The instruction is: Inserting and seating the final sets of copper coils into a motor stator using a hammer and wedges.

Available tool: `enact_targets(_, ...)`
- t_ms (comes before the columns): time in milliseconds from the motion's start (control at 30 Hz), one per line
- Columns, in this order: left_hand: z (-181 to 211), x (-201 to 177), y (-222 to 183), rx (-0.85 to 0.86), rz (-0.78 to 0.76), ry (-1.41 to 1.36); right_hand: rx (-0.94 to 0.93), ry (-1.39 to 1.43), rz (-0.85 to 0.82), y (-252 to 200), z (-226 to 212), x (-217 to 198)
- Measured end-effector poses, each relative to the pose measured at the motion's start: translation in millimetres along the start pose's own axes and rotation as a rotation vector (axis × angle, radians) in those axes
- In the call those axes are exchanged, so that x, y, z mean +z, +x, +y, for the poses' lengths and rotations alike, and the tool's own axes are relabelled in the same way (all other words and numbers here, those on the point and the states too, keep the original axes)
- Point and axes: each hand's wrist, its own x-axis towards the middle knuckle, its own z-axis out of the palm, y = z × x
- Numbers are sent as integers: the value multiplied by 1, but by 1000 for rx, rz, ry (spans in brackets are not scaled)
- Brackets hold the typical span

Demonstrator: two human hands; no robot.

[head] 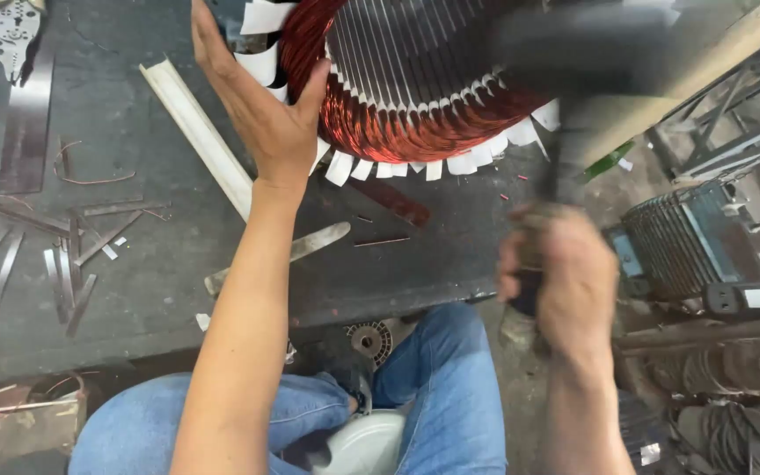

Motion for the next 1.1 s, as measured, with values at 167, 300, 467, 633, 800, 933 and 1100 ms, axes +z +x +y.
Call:
enact_targets(167, 5, -2, 5, -41, -2, 3, -357, 560, 260, -13, 19, 64)
enact_targets(300, -4, -1, 2, 10, -24, 33, 316, 108, 207, 1, 60, 117)
enact_targets(467, -13, 4, -8, 45, 34, -85, 312, 307, 48, 3, 48, 103)
enact_targets(633, -15, 0, -2, 45, -13, 41, 483, 184, -183, 28, 31, 71)
enact_targets(800, -16, 4, -2, 50, 14, 49, 169, 427, 160, 4, 34, 63)
enact_targets(933, 4, -3, 2, -39, -13, -13, 306, 178, 252, -9, 92, 131)
enact_targets(1100, -6, -2, 0, -25, -40, 8, 309, 204, -85, -6, 16, 102)
